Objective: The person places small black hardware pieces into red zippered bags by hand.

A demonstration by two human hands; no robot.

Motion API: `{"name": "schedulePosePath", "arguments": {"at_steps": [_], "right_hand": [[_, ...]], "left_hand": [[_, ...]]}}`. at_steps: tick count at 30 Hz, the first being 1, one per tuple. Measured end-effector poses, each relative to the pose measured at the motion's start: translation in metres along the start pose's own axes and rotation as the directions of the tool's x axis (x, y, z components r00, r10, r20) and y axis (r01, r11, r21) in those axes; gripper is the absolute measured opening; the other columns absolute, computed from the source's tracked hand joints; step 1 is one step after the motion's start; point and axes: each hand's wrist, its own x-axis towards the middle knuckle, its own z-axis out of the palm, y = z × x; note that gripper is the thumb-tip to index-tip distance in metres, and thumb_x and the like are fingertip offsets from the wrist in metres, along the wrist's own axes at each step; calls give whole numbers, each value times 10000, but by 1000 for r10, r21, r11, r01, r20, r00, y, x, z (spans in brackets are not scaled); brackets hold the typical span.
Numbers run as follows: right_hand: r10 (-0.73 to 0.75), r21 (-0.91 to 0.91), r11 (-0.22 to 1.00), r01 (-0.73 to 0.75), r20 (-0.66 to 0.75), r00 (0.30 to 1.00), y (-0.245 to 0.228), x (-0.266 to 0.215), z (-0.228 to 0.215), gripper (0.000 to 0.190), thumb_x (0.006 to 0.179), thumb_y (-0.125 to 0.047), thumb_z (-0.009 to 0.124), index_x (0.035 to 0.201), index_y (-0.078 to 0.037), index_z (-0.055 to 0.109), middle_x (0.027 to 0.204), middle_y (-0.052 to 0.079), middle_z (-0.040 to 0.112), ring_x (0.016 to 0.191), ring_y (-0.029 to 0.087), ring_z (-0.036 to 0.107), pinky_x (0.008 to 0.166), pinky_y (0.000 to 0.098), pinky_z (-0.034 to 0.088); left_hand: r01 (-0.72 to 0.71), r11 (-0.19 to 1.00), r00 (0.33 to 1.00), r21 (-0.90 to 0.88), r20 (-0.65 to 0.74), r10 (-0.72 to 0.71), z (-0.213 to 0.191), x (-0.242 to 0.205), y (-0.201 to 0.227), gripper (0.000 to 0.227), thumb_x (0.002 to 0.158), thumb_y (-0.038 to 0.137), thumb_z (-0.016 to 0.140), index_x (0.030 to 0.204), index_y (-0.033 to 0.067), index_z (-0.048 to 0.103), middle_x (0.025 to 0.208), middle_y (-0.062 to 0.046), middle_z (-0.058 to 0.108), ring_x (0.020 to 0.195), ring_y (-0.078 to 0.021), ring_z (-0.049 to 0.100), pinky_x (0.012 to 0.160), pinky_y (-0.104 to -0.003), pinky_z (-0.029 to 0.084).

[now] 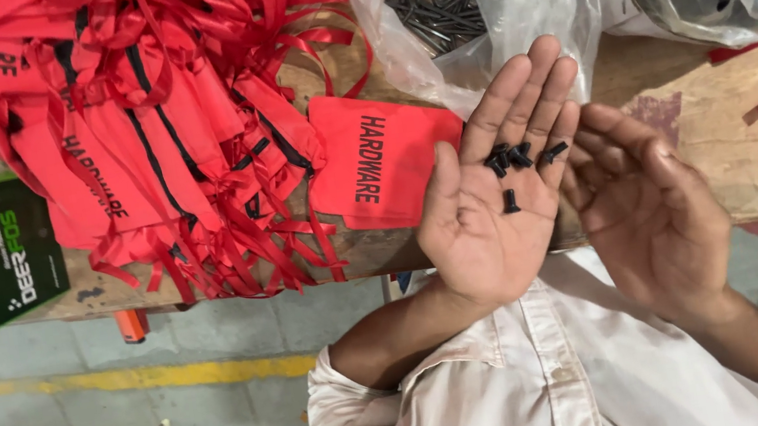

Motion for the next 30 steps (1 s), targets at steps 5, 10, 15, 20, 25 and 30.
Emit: {"name": "schedulePosePath", "arguments": {"at_steps": [5, 10, 15, 20, 25, 30], "right_hand": [[102, 274, 958, -88, -40, 994, 21, 3, -23, 412, 1189, -294, 457, 1414, 35, 563, 1417, 181, 584, 1328, 299, 554, 1182, 468, 435], [183, 397, 908, -135, -86, 979, 18, 7, -19, 431, 1114, -310, 457, 1357, 30, 562, 1467, 203, 578, 1358, 295, 564, 1191, 433, 419], [225, 445, 880, -165, -87, 970, -1, 2, -28, 666, 1157, -449, 385, 1495, 121, 445, 1532, 236, 467, 1403, 314, 461, 1278, 440, 322], [-1, 556, 813, -174, 300, 954, -24, -5, -48, 928, 1076, -644, 313, 1611, 115, 293, 1734, 263, 220, 1646, 356, 194, 1362, 462, 178], [63, 425, 897, -124, 155, 986, -26, -8, -72, 915, 1057, -624, 322, 1608, 93, 184, 1763, 240, 89, 1658, 356, 77, 1352, 477, 102], [26, 371, 922, -114, 235, 972, -27, -5, -75, 829, 1095, -477, 471, 1633, 76, 166, 1775, 234, 91, 1671, 349, 76, 1358, 471, 96]], "left_hand": [[-101, 815, 995, 571, 52, 87, 8, -7, -23, 629, 1211, 516, 259, 1549, -7, 352, 1618, -140, 349, 1485, -213, 337, 1293, -338, 228], [-138, 501, 990, 855, 109, 87, 16, -5, -35, 672, 1184, 546, 237, 1535, -6, 388, 1588, -113, 404, 1385, -184, 414, 1218, -316, 305], [-209, 788, 978, 579, 100, 185, 16, -14, -23, 504, 1167, 426, 417, 1476, 31, 459, 1570, -150, 474, 1371, -240, 499, 1201, -391, 398], [-224, 263, 941, 938, 138, 309, -16, -33, 25, 294, 1150, 229, 519, 1356, 24, 564, 1323, -159, 630, 1073, -221, 649, 927, -318, 537], [41, -283, 963, 958, 37, 265, -43, -30, 33, 214, 1038, 55, 625, 1235, -26, 655, 1180, -132, 676, 967, -176, 657, 895, -300, 563], [114, -363, 953, 925, 2, 304, -52, -31, 31, 236, 986, 25, 684, 1218, -18, 671, 1170, -126, 683, 960, -175, 667, 863, -310, 574]]}}
